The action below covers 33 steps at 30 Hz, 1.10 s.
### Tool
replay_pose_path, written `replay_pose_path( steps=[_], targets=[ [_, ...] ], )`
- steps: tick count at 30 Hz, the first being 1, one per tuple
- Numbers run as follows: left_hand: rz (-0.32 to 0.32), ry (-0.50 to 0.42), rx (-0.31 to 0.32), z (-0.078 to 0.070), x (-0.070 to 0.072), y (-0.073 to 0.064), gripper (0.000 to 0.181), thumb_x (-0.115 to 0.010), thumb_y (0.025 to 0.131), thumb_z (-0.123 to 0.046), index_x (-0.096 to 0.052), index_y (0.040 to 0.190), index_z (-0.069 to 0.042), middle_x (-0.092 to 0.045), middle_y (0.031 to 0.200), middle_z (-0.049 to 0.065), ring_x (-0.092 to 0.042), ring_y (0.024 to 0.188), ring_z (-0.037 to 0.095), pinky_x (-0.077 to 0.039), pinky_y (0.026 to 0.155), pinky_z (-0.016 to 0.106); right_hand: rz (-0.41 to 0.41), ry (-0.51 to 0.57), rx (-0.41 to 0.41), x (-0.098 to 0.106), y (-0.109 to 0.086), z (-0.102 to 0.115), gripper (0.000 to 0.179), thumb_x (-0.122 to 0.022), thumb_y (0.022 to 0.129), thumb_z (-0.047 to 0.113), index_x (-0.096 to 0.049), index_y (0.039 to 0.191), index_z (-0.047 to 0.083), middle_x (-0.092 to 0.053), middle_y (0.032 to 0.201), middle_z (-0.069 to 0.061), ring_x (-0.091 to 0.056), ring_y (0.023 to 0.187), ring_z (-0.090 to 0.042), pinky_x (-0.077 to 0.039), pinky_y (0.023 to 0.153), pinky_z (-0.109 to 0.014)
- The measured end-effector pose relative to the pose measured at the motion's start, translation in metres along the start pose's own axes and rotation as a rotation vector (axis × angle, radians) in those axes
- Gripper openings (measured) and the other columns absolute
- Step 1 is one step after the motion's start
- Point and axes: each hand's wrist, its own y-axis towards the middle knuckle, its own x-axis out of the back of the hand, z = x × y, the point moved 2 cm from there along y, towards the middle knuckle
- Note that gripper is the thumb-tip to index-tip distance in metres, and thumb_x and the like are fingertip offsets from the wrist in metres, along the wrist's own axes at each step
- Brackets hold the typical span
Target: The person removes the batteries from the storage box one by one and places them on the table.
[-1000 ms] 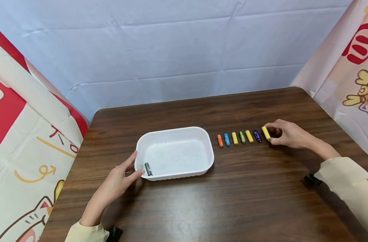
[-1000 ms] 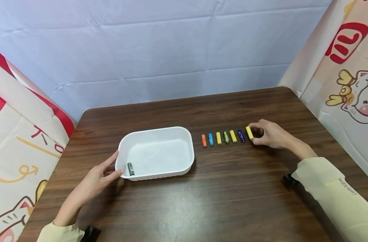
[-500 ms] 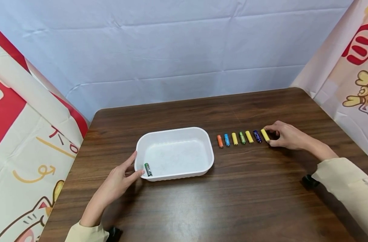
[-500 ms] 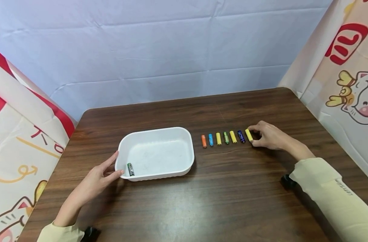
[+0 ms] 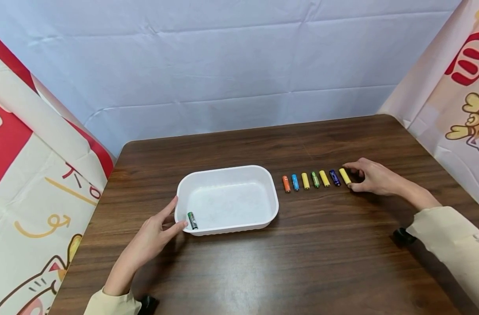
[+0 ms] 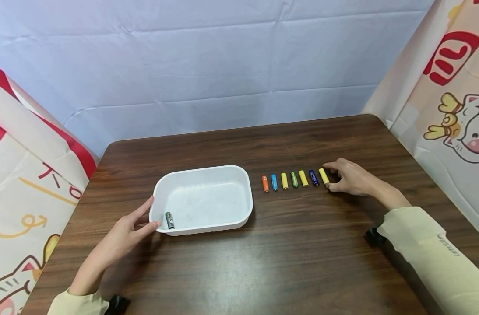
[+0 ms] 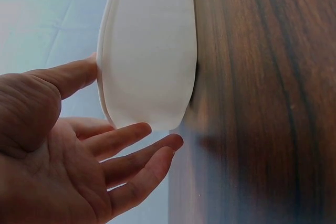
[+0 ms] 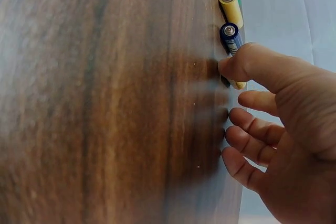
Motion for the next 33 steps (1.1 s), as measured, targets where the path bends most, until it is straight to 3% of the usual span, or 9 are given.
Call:
replay_pose_path(
  steps=[8,14,23,28,33],
  targets=[
    [-0.009,0.001,-0.021,-0.003,0.001,-0.001,0.076,-0.069,0.101,-0.032,-0.032,0.161,-0.002,-0.050,0.152,0.022,-0.067,0.118,0.033,-0.057,0.094,0.050,-0.055,0.022,0.010,0.003,-0.005,0.004,0.061,-0.080,0.091,0.018,-0.055,0.139,-0.010,-0.059,0.103,-0.011,-0.054,0.089,-0.022,-0.046,0.071,-0.040],
    [-0.007,-0.001,-0.022,-0.003,0.001,-0.001,0.077,-0.070,0.101,-0.031,-0.031,0.161,-0.001,-0.050,0.152,0.022,-0.067,0.118,0.032,-0.057,0.093,0.048,-0.144,0.058,0.045,0.011,0.000,0.033,0.059,-0.077,0.093,0.020,-0.056,0.143,-0.002,-0.063,0.113,-0.012,-0.057,0.095,-0.024,-0.049,0.076,-0.042],
    [-0.004,-0.001,-0.021,-0.002,0.001,-0.002,0.077,-0.069,0.102,-0.030,-0.031,0.161,-0.001,-0.051,0.151,0.023,-0.067,0.118,0.032,-0.057,0.093,0.049,-0.210,0.201,0.270,0.011,0.036,0.117,0.047,-0.078,0.093,0.016,-0.065,0.137,0.007,-0.069,0.113,-0.004,-0.064,0.098,-0.018,-0.054,0.075,-0.037],
    [0.000,0.002,-0.010,-0.002,0.001,-0.002,0.078,-0.069,0.101,-0.033,-0.030,0.161,-0.002,-0.050,0.152,0.022,-0.066,0.119,0.034,-0.057,0.094,0.049,-0.133,0.358,0.389,-0.002,0.060,0.170,0.044,-0.078,0.093,0.014,-0.066,0.135,0.008,-0.068,0.108,0.000,-0.065,0.087,-0.018,-0.056,0.070,-0.034],
    [0.008,-0.001,0.012,-0.002,0.001,-0.001,0.078,-0.069,0.102,-0.034,-0.029,0.162,-0.004,-0.050,0.152,0.022,-0.065,0.121,0.036,-0.057,0.095,0.049,-0.069,0.387,0.505,-0.023,0.087,0.222,0.044,-0.081,0.091,0.014,-0.068,0.132,0.003,-0.068,0.104,-0.005,-0.065,0.088,-0.027,-0.057,0.072,-0.037]
  ],
)
